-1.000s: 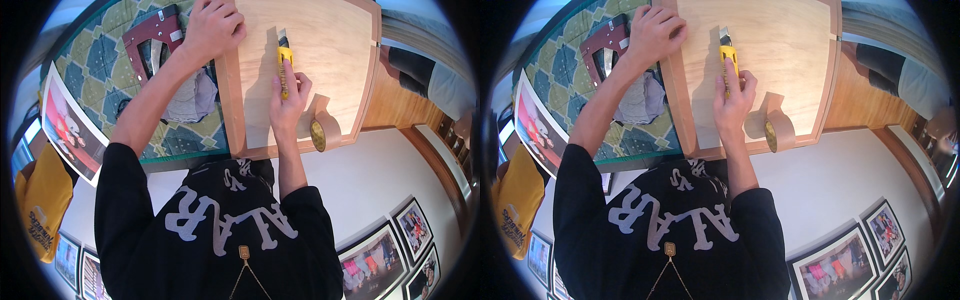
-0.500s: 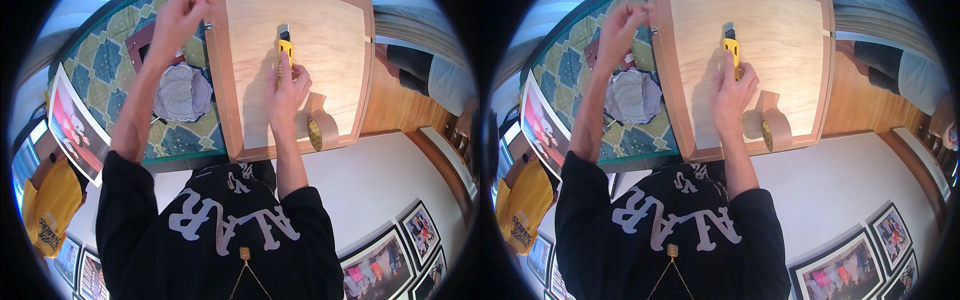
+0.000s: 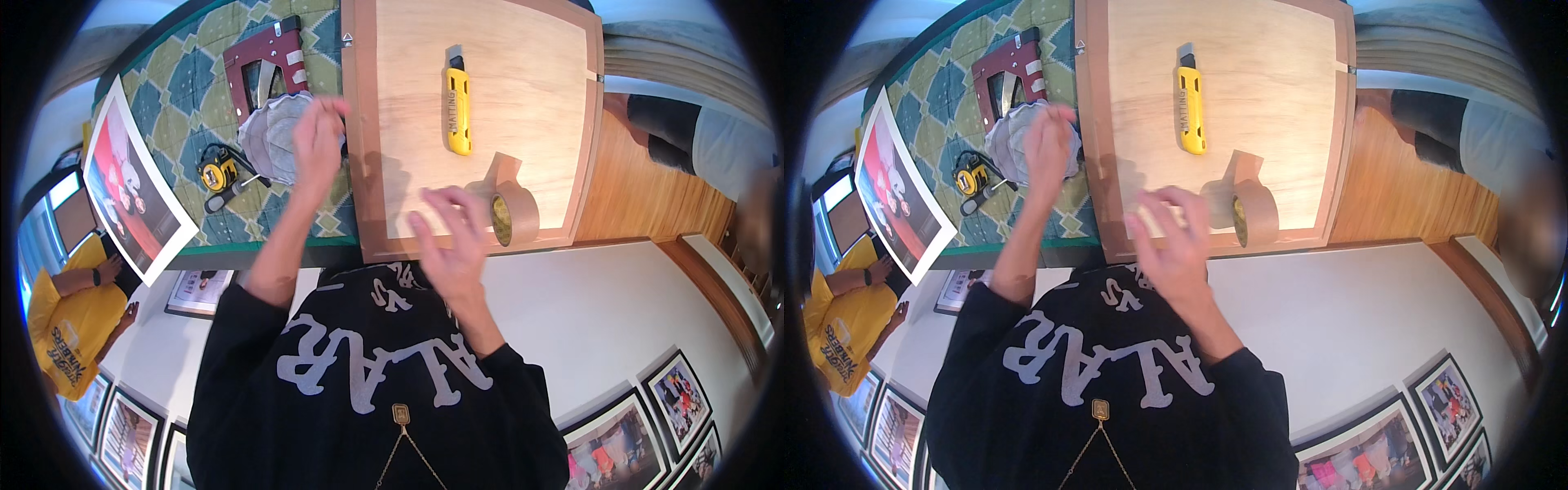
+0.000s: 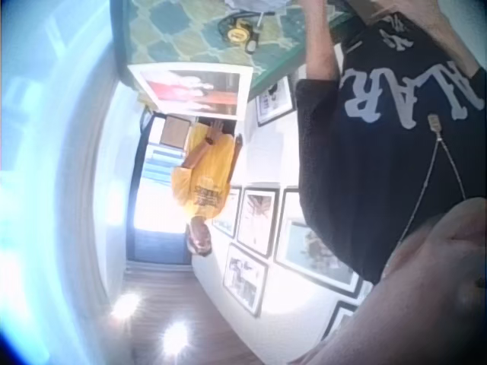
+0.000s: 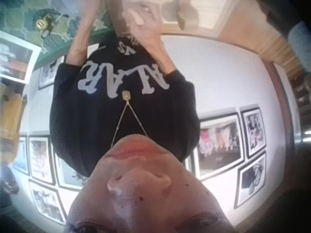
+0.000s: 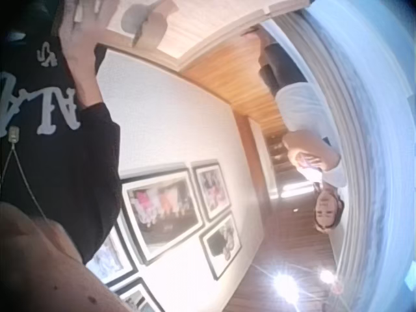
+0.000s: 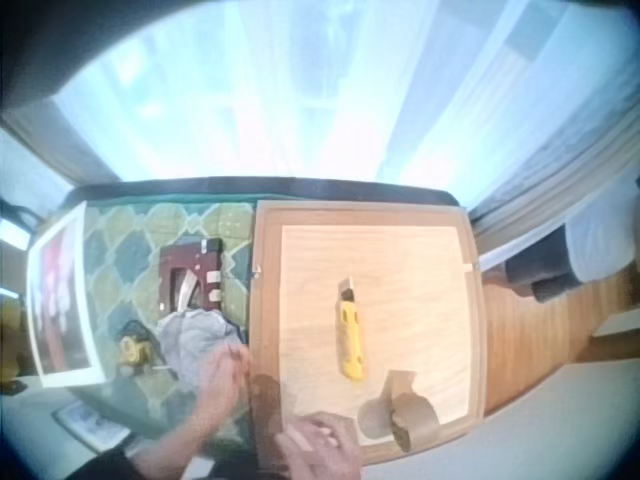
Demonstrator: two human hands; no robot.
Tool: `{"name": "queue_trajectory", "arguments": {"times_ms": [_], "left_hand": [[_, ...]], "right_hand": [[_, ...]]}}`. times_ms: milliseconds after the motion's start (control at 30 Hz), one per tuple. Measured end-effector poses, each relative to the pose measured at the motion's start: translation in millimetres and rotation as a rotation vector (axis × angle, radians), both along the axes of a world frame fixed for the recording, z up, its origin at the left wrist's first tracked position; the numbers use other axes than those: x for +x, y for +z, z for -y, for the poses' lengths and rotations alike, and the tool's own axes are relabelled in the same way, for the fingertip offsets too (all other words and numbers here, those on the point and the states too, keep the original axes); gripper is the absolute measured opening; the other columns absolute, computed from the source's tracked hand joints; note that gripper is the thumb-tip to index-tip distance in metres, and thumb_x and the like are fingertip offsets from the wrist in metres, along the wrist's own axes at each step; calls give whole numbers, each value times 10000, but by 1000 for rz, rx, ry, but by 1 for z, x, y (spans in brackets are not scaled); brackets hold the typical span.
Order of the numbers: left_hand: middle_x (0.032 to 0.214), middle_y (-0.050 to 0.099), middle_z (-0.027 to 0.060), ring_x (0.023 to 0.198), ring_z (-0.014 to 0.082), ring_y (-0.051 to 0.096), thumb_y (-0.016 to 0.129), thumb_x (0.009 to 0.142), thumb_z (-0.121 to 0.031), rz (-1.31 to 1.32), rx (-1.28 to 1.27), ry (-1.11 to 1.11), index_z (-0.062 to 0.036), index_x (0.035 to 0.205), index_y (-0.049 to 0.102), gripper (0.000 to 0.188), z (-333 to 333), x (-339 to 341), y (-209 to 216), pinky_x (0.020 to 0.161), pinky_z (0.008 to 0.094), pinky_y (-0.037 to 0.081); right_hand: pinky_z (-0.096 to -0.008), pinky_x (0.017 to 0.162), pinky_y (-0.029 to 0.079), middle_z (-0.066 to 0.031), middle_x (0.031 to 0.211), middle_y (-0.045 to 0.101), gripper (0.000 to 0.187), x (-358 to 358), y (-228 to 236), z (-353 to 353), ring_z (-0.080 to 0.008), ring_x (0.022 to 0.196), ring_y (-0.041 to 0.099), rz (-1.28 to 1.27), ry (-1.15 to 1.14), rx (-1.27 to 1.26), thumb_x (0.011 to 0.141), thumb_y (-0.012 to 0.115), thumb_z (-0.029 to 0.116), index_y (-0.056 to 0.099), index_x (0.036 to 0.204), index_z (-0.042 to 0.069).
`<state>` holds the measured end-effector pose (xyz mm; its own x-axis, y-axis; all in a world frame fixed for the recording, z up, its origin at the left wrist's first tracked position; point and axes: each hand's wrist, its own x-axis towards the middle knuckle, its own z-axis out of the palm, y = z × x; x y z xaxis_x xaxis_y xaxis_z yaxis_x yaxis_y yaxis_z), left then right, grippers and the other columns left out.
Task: The person assembles a picture frame by applying tape to the back edges, cutting it with a utility knife, and securing the backing. They then handle a framed photograph and wipe the glass surface of a frame with a cloth.
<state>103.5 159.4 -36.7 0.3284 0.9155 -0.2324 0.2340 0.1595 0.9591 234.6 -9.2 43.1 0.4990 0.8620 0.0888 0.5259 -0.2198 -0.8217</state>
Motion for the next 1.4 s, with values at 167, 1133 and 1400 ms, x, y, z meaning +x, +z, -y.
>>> {"name": "queue_trajectory", "arguments": {"times_ms": [167, 1133, 1400], "left_hand": [[779, 612, 166, 698, 273, 627, 512, 965, -269, -484, 549, 24, -38, 1108, 632, 297, -89, 26, -42, 632, 404, 471], [834, 567, 21, 914, 237, 507, 774, 702, -445, -839, 620, -651, -176, 802, 718, 292, 95, 182, 18, 847, 399, 326], [743, 538, -16, 840, 216, 469, 749, 742, -364, -511, 676, -549, -170, 711, 714, 200, 67, 213, 5, 832, 380, 284]], "right_hand": [[-375, 828, 458, -127, 1071, 564, 315, 78, 16, 49, -265, 981, 550, 138, -151, -164, 808, 756, 135, 678, 1092, 25], [-288, 575, 475, -78, 670, 653, 414, 135, -42, 105, -115, 608, 578, -833, 4, -363, 927, 649, 355, 664, 858, -53], [-281, 544, 448, -59, 654, 627, 446, 159, -34, 82, -99, 593, 538, -727, -142, -306, 927, 637, 377, 660, 809, -52]]}}
